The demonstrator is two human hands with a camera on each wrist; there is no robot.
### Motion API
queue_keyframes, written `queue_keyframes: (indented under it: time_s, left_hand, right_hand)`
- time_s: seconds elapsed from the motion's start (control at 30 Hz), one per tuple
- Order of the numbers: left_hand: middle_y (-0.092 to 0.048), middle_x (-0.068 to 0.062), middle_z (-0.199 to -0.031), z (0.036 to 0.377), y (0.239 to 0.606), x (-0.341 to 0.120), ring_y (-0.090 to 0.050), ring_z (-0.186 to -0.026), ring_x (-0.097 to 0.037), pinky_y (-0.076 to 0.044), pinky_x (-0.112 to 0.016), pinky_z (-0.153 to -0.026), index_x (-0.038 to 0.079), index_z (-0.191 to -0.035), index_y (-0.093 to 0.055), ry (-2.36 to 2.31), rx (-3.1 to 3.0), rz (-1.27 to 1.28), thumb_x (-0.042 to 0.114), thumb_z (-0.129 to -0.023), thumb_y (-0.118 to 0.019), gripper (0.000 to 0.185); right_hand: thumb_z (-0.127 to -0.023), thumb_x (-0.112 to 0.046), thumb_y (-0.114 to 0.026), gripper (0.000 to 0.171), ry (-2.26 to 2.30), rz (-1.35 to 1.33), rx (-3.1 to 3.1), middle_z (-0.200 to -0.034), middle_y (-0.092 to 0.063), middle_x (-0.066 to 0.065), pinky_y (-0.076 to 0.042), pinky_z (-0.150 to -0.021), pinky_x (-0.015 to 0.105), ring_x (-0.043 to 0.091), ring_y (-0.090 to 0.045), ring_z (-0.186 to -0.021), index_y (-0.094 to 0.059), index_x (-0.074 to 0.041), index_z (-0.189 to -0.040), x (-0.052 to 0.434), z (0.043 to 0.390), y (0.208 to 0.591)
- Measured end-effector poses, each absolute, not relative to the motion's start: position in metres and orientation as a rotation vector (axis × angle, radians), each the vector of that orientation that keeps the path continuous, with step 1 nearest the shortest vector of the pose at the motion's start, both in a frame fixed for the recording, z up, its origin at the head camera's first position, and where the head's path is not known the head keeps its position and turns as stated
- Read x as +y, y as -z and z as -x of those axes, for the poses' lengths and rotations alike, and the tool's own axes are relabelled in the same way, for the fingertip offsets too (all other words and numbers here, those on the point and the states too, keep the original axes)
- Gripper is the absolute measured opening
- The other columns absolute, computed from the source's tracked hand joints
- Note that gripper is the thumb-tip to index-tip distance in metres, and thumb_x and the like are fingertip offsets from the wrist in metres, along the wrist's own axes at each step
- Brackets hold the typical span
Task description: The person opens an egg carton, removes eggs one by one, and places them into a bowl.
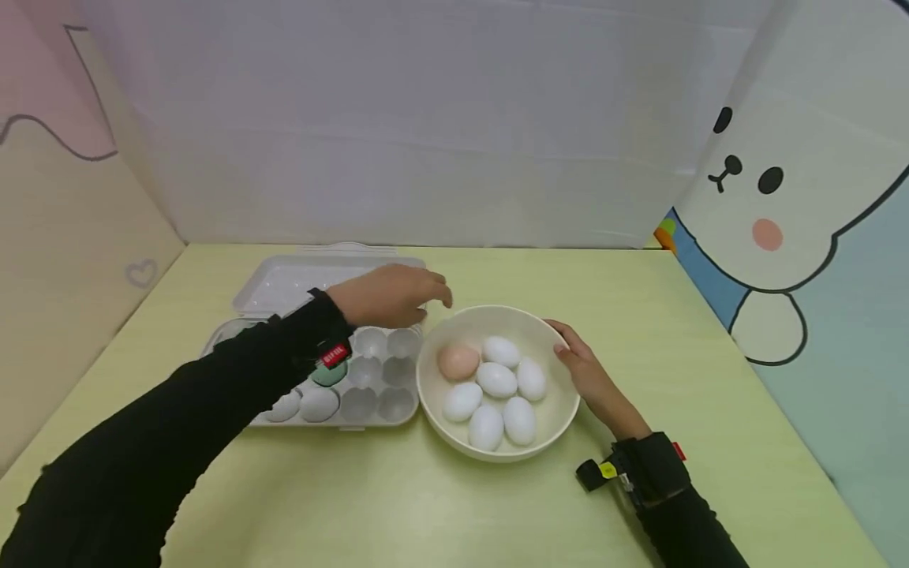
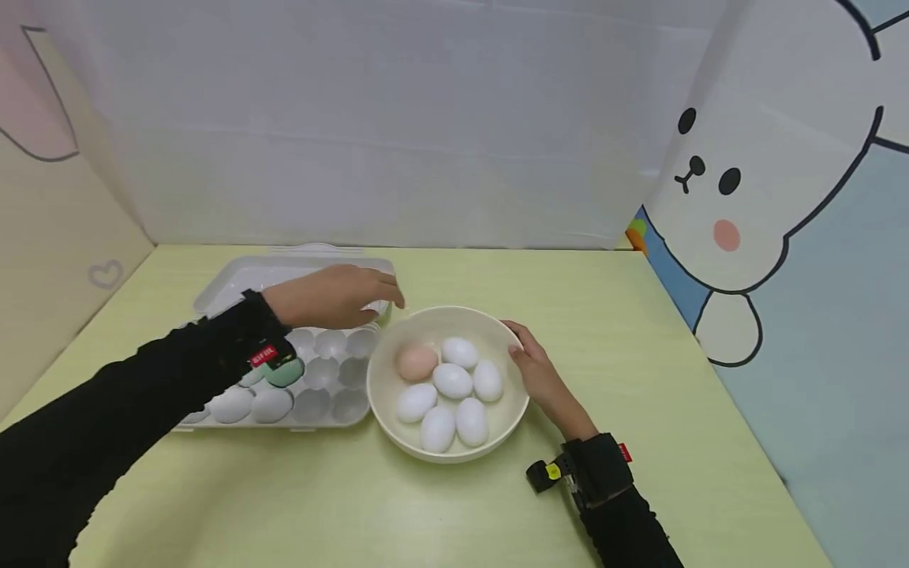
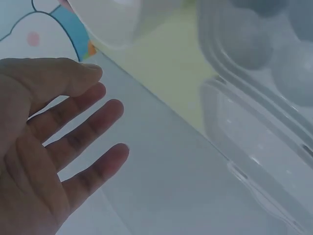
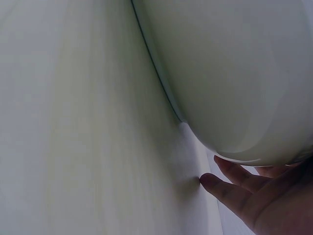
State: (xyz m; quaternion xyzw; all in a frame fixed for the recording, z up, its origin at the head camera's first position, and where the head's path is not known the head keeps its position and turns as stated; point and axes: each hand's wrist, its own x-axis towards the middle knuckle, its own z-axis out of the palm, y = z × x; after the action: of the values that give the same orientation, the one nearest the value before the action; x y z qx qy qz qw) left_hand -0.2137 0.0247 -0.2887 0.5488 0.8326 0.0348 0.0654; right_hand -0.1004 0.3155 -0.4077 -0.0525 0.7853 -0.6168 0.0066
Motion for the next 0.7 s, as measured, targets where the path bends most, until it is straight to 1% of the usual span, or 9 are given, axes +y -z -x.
queue_keyframes:
  time_s: [0.1, 0.23, 0.37, 0.47, 0.57, 0.7]
  left_hand:
    - [-0.062, -0.007, -0.116, 0.219, 0.292, -0.012, -0.059, -0.104, -0.024, -0.047, -0.039, -0.088, 0.008, -0.116, -0.065, -0.109, 2.569, -1.505, -0.001, -0.085, -0.062, 0.033]
    - [-0.061, -0.01, -0.12, 0.222, 0.303, -0.049, -0.057, -0.109, -0.026, -0.046, -0.042, -0.09, 0.007, -0.118, -0.064, -0.099, 2.568, -1.329, 0.0, -0.085, -0.065, 0.034]
    - [-0.063, -0.01, -0.112, 0.223, 0.316, -0.063, -0.059, -0.102, -0.027, -0.048, -0.043, -0.087, 0.005, -0.115, -0.065, -0.116, 2.517, -1.227, 0.009, -0.083, -0.072, 0.033]
    - [-0.063, -0.008, -0.104, 0.221, 0.325, -0.062, -0.058, -0.094, -0.024, -0.049, -0.039, -0.083, 0.003, -0.112, -0.065, -0.121, 2.441, -1.19, 0.013, -0.08, -0.075, 0.035]
    - [-0.061, -0.003, -0.095, 0.218, 0.333, -0.057, -0.054, -0.084, -0.019, -0.048, -0.032, -0.075, 0.003, -0.106, -0.065, -0.119, 2.386, -1.192, 0.007, -0.077, -0.075, 0.031]
    - [-0.056, 0.001, -0.081, 0.216, 0.34, -0.05, -0.047, -0.072, -0.016, -0.042, -0.026, -0.063, 0.003, -0.092, -0.063, -0.114, 2.382, -1.267, -0.005, -0.07, -0.071, 0.025]
  right_hand:
    - [-0.104, -0.01, -0.03, 0.042, 1.944, 0.192, 2.458, -0.14, -0.034, 0.029, -0.043, -0.083, 0.019, 0.002, -0.05, -0.104, -0.029, 0.009, -0.141, 0.314, 0.101, 0.406]
    - [-0.103, -0.008, -0.03, 0.041, 1.953, 0.209, 2.463, -0.139, -0.034, 0.031, -0.044, -0.082, 0.019, 0.0, -0.05, -0.102, -0.029, 0.011, -0.14, 0.315, 0.099, 0.406]
    - [-0.103, -0.008, -0.03, 0.042, 1.967, 0.205, 2.47, -0.139, -0.033, 0.031, -0.045, -0.082, 0.019, 0.001, -0.051, -0.102, -0.028, 0.011, -0.14, 0.323, 0.094, 0.407]
    - [-0.103, -0.008, -0.029, 0.042, 1.973, 0.184, 2.467, -0.141, -0.031, 0.029, -0.044, -0.083, 0.018, 0.0, -0.05, -0.104, -0.027, 0.01, -0.141, 0.329, 0.091, 0.406]
    - [-0.103, -0.009, -0.028, 0.043, 1.974, 0.164, 2.457, -0.143, -0.03, 0.028, -0.044, -0.083, 0.017, -0.002, -0.049, -0.106, -0.026, 0.009, -0.142, 0.333, 0.089, 0.406]
    - [-0.103, -0.01, -0.029, 0.043, 1.977, 0.179, 2.448, -0.143, -0.029, 0.029, -0.044, -0.084, 0.018, -0.002, -0.049, -0.107, -0.025, 0.01, -0.142, 0.336, 0.089, 0.405]
